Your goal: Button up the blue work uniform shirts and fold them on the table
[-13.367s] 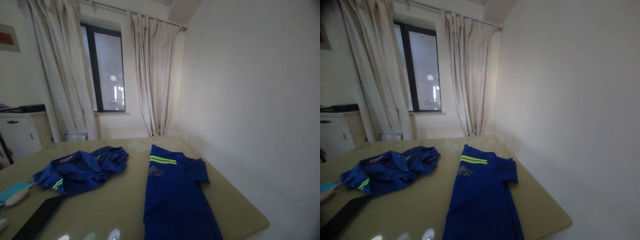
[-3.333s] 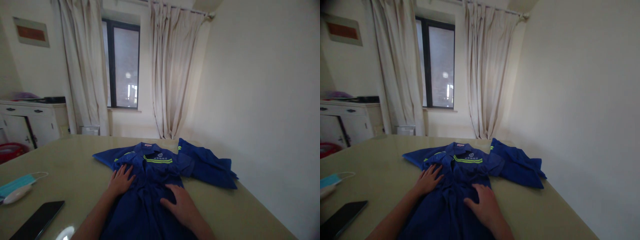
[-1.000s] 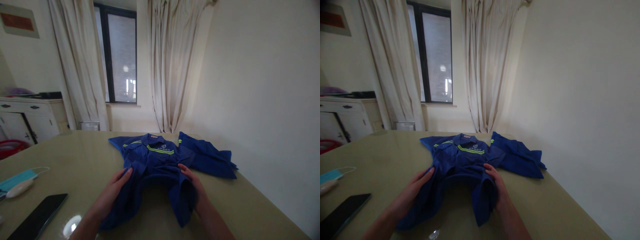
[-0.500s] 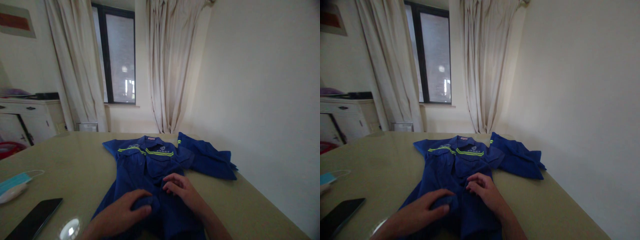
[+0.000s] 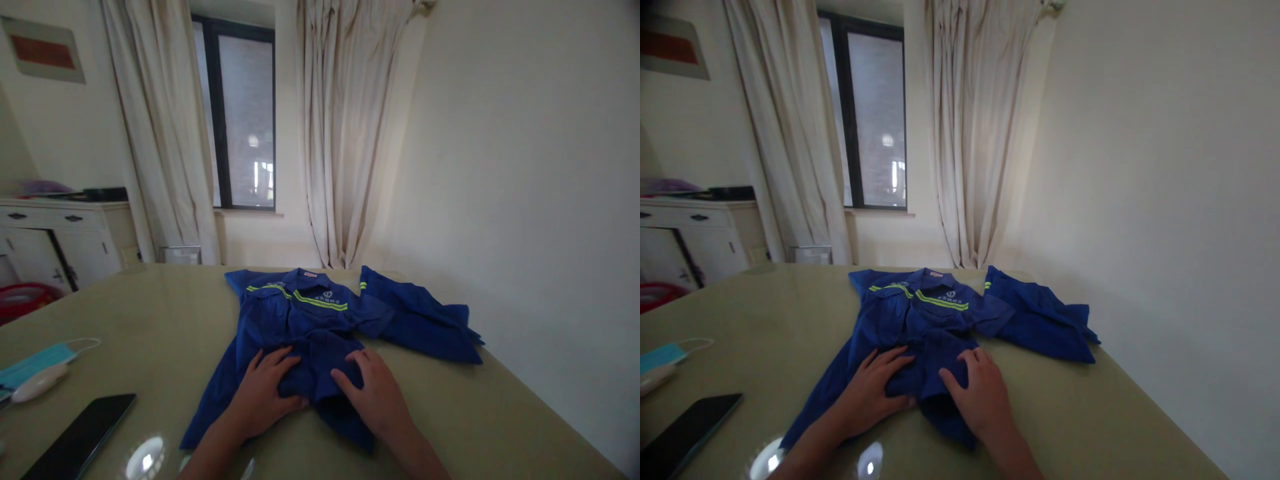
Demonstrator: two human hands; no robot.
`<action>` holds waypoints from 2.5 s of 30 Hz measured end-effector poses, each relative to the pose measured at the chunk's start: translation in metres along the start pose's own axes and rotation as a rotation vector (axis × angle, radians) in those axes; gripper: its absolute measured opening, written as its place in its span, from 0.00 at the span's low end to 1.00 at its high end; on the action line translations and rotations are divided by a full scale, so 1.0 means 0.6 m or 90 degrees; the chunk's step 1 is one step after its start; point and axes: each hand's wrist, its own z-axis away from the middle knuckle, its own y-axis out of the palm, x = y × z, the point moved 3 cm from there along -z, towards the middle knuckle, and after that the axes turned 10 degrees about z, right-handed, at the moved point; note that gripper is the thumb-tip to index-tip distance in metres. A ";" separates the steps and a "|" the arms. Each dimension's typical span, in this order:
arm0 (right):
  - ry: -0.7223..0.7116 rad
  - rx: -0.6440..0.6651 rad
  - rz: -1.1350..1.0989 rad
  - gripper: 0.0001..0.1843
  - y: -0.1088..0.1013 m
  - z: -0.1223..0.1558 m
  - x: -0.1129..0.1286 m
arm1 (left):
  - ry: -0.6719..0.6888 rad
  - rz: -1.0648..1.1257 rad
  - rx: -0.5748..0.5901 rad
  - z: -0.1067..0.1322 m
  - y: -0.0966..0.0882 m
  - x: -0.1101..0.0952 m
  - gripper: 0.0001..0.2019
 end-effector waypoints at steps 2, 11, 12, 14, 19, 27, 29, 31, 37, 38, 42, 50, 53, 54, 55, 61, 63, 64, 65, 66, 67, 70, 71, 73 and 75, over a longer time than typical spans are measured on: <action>0.018 0.008 0.036 0.21 0.007 0.000 -0.008 | 0.038 -0.014 -0.059 0.002 -0.001 -0.005 0.30; 0.038 0.059 -0.034 0.21 0.030 -0.004 -0.030 | 0.146 -0.042 -0.064 0.019 0.010 -0.071 0.20; 0.047 0.061 -0.054 0.22 0.032 -0.005 -0.031 | 0.146 -0.045 -0.071 0.019 0.011 -0.072 0.19; 0.052 0.060 -0.099 0.25 0.032 -0.009 -0.030 | 0.150 -0.050 -0.080 0.019 0.013 -0.072 0.16; 0.025 -0.053 -0.211 0.28 0.014 -0.017 -0.019 | 0.196 -0.031 -0.143 0.018 0.007 -0.072 0.12; 0.004 -0.149 -0.426 0.23 0.013 0.007 0.033 | 0.313 0.000 -0.212 0.027 0.022 -0.094 0.13; -0.040 -0.117 -0.476 0.20 0.022 0.017 0.054 | 0.332 -0.003 -0.191 0.029 0.028 -0.103 0.14; -0.072 -0.091 -0.490 0.15 0.027 0.023 0.067 | 0.339 -0.002 -0.175 0.030 0.031 -0.107 0.15; -0.053 -0.041 -0.505 0.17 0.028 0.021 0.066 | 0.314 0.031 -0.181 0.030 0.037 -0.102 0.10; -0.049 -0.037 -0.503 0.18 0.028 0.021 0.066 | 0.315 0.036 -0.187 0.030 0.038 -0.101 0.10; -0.030 -0.059 -0.478 0.18 0.031 0.025 0.069 | 0.334 0.055 -0.218 0.027 0.040 -0.100 0.07; -0.017 -0.072 -0.514 0.13 0.041 0.021 0.063 | 0.407 -0.037 -0.257 0.029 0.031 -0.109 0.09; -0.007 -0.085 -0.514 0.12 0.038 0.020 0.060 | 0.418 -0.096 -0.279 0.033 0.026 -0.120 0.08; -0.017 -0.089 -0.508 0.11 0.037 0.020 0.060 | 0.418 -0.106 -0.281 0.034 0.024 -0.123 0.08; -0.032 -0.093 -0.501 0.11 0.035 0.021 0.062 | 0.416 -0.111 -0.281 0.034 0.023 -0.126 0.08; -0.110 -0.097 -0.485 0.10 0.030 0.022 0.070 | 0.408 -0.082 -0.282 0.034 0.016 -0.120 0.07; -0.103 -0.107 -0.471 0.10 0.030 0.020 0.067 | 0.399 -0.064 -0.289 0.032 0.016 -0.113 0.07; -0.094 -0.110 -0.463 0.10 0.030 0.018 0.064 | 0.394 -0.053 -0.291 0.031 0.017 -0.110 0.07; -0.083 -0.111 -0.456 0.11 0.030 0.016 0.061 | 0.388 -0.041 -0.293 0.029 0.019 -0.108 0.07; -0.071 -0.109 -0.450 0.11 0.030 0.015 0.059 | 0.379 -0.029 -0.294 0.028 0.020 -0.105 0.07; -0.058 -0.103 -0.446 0.12 0.030 0.014 0.057 | 0.365 -0.017 -0.294 0.027 0.022 -0.103 0.08; -0.029 -0.079 -0.447 0.13 0.032 0.015 0.056 | 0.325 0.005 -0.303 0.027 0.029 -0.094 0.13; -0.026 -0.071 -0.451 0.13 0.033 0.016 0.057 | 0.322 0.006 -0.308 0.028 0.030 -0.091 0.16; -0.030 -0.056 -0.457 0.12 0.035 0.018 0.061 | 0.332 0.012 -0.309 0.032 0.032 -0.086 0.19; -0.041 -0.042 -0.461 0.10 0.037 0.019 0.065 | 0.338 0.028 -0.290 0.033 0.029 -0.085 0.20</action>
